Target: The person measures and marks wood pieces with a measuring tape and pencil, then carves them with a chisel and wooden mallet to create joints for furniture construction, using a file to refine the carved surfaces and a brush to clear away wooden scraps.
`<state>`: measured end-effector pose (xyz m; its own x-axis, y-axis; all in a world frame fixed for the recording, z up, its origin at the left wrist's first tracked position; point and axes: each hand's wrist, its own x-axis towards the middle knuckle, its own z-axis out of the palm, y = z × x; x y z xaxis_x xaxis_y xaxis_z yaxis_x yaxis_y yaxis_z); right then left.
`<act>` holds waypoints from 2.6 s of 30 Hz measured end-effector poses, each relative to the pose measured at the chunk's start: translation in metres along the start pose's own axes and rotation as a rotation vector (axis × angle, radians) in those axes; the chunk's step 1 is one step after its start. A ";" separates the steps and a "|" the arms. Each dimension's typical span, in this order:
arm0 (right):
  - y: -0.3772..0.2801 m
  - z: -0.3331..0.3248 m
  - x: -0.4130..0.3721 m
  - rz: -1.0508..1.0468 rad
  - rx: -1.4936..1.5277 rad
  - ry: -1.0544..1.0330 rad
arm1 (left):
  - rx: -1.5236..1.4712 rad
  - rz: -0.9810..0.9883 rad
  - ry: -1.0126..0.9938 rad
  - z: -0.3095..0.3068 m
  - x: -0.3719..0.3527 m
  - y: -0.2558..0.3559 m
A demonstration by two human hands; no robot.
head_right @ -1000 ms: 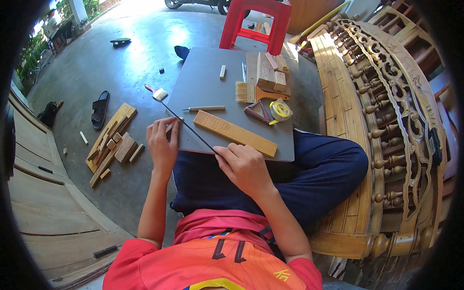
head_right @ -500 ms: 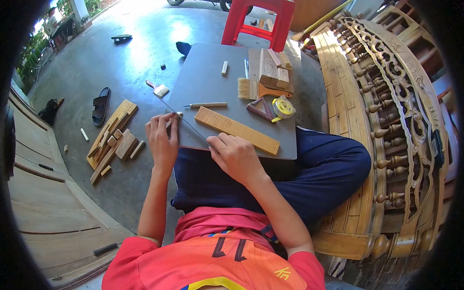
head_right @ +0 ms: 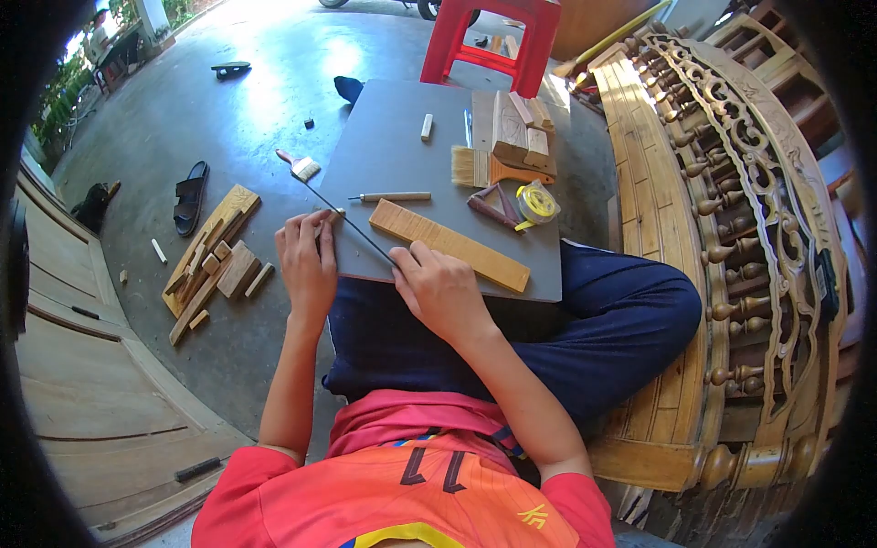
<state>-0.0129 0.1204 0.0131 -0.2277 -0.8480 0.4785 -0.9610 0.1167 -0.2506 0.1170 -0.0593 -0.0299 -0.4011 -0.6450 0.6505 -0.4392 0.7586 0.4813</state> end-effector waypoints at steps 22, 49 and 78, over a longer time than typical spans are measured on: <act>-0.018 -0.029 -0.011 -0.027 -0.122 -0.125 | -0.058 -0.015 0.040 0.002 -0.002 -0.004; -0.040 -0.015 -0.038 0.110 -0.008 -0.047 | -0.109 -0.014 -0.015 -0.001 0.000 -0.006; -0.032 -0.011 -0.041 0.088 -0.048 -0.056 | -0.085 0.018 -0.030 0.000 0.001 -0.007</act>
<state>0.0256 0.1577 0.0108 -0.3041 -0.8607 0.4083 -0.9444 0.2159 -0.2481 0.1192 -0.0651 -0.0326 -0.4324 -0.6330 0.6421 -0.3625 0.7741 0.5190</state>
